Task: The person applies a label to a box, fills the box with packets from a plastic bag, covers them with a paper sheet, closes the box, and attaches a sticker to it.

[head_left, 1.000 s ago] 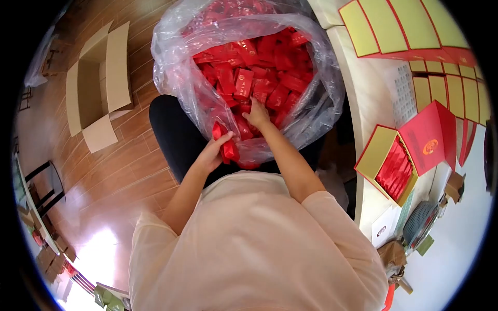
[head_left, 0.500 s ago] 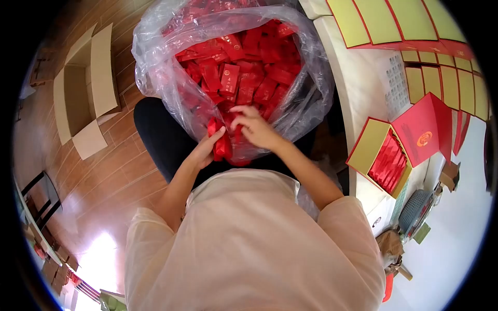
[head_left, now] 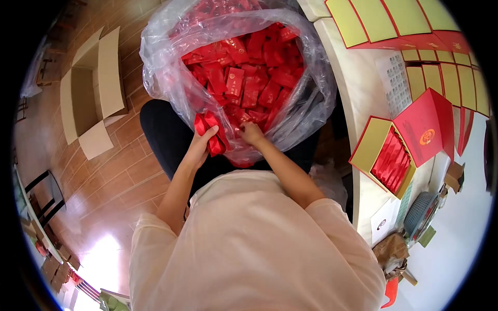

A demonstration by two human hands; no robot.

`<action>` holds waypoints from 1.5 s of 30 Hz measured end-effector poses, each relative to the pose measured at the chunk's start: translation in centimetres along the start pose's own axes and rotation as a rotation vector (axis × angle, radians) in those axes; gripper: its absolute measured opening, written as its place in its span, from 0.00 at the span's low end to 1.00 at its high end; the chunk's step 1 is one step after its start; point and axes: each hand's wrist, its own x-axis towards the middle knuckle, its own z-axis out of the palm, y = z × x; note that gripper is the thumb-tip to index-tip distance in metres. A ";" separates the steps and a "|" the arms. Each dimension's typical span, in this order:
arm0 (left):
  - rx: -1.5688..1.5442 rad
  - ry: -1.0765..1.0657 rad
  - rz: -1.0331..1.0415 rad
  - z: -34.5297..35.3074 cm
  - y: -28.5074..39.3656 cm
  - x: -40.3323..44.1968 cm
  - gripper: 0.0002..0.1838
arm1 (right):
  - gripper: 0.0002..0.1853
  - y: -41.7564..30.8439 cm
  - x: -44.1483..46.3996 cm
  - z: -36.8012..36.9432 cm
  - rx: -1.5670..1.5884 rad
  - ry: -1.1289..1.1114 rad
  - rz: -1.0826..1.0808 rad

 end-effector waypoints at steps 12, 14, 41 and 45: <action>-0.026 -0.171 -0.060 1.3 2.1 -0.4 0.30 | 0.11 -3.6 -8.9 -14.4 0.220 0.510 -0.683; 0.073 -0.254 -0.043 3.8 1.9 -0.9 0.30 | 0.11 -6.0 -11.6 -15.1 0.263 0.359 -0.661; 0.652 -0.521 0.035 7.0 -1.2 -4.8 0.35 | 0.32 -5.1 -19.4 -7.1 1.001 0.098 -0.049; 0.640 -0.499 -0.018 7.0 -0.8 -6.4 0.36 | 0.34 -5.8 -20.8 -8.4 0.938 0.000 -0.088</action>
